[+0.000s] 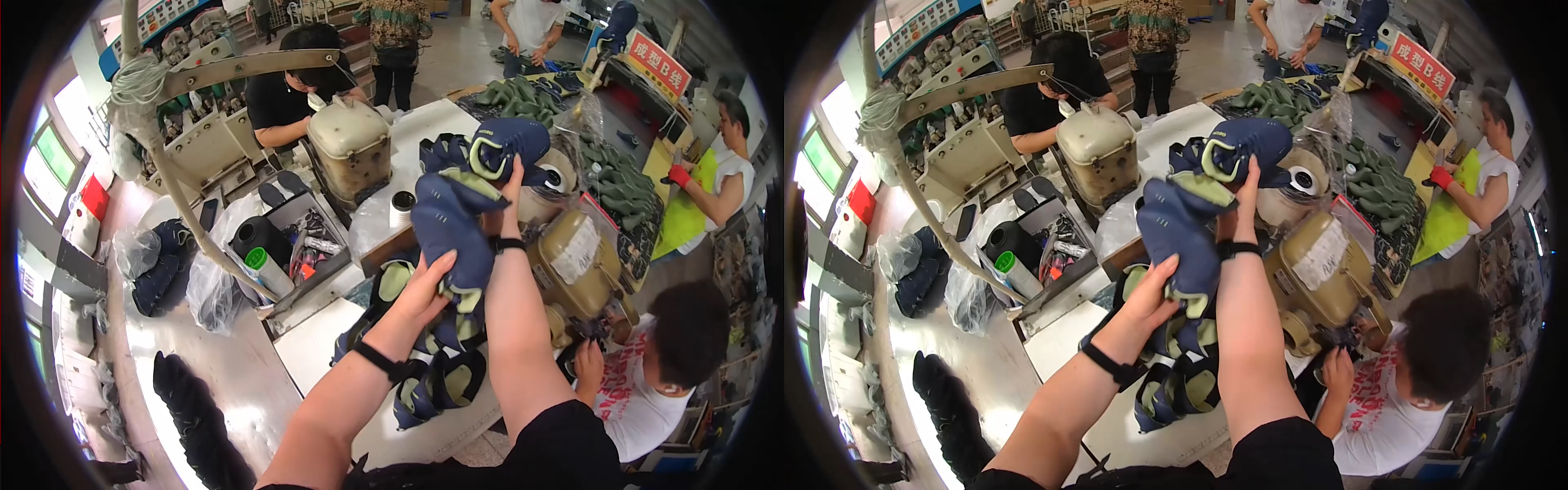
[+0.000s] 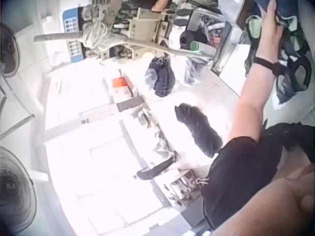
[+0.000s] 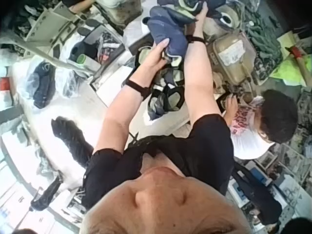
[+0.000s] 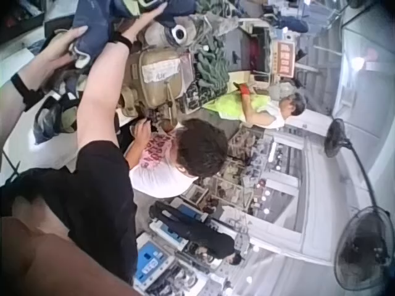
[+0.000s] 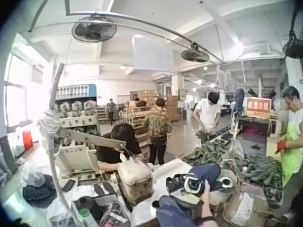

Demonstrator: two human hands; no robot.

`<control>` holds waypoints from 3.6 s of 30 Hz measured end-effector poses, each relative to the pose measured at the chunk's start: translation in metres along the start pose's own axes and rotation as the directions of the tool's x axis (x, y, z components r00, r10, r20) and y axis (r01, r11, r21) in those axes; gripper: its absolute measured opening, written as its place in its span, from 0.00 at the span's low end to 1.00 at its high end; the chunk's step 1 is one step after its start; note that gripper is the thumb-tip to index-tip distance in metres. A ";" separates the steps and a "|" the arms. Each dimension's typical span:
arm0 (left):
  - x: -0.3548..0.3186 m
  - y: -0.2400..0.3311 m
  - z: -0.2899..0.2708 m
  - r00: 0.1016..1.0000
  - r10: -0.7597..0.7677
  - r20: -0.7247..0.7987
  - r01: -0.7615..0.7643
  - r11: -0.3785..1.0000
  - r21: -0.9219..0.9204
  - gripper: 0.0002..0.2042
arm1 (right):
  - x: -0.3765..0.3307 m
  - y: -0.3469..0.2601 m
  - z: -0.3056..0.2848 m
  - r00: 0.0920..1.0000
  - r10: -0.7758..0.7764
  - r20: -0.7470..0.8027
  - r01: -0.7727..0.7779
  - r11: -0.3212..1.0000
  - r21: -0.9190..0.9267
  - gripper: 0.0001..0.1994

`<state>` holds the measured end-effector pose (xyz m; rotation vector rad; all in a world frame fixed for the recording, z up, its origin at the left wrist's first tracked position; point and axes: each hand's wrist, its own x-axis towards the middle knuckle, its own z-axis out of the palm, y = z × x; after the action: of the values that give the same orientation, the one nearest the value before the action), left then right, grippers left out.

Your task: The recorder operates a heel-shaping or heel-lasting machine to mold the back part of shoe uppers.

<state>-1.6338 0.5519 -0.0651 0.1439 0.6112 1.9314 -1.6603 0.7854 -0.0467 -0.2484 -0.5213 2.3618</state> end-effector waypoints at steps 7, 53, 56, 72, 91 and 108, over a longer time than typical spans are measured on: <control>0.074 0.033 -0.011 0.990 0.069 0.124 -0.106 0.940 0.325 0.41 | 0.086 -0.001 -0.012 0.989 -0.147 -0.003 0.145 0.979 -0.146 0.35; -0.367 -0.012 -0.148 0.847 0.438 -0.302 0.187 0.288 0.939 0.46 | -0.309 0.088 0.043 0.853 -0.468 0.231 0.463 0.472 -0.750 0.33; -0.410 -0.030 -0.180 0.663 0.418 -0.621 0.715 -0.111 0.690 0.45 | -0.262 0.063 0.048 0.745 -0.641 0.185 0.460 0.293 -0.838 0.33; -0.457 -0.073 -0.201 0.473 0.326 -0.819 0.870 -0.321 0.374 0.61 | 0.145 -0.022 -0.136 0.827 -0.533 0.177 0.309 0.168 -0.936 0.25; -0.459 -0.073 -0.202 0.441 0.297 -0.847 0.892 -0.245 0.379 0.63 | 0.143 -0.004 -0.154 0.640 -0.768 -0.006 0.219 0.190 -0.957 0.20; -0.489 -0.067 -0.211 0.575 0.303 -0.760 0.815 -0.296 0.498 0.58 | -0.252 0.086 0.065 0.595 -0.649 0.474 0.709 0.147 -0.689 0.08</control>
<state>-1.4424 0.0672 -0.1942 0.1509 2.4652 0.1534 -1.5455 0.5385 -0.0161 -0.2721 -1.4670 1.0136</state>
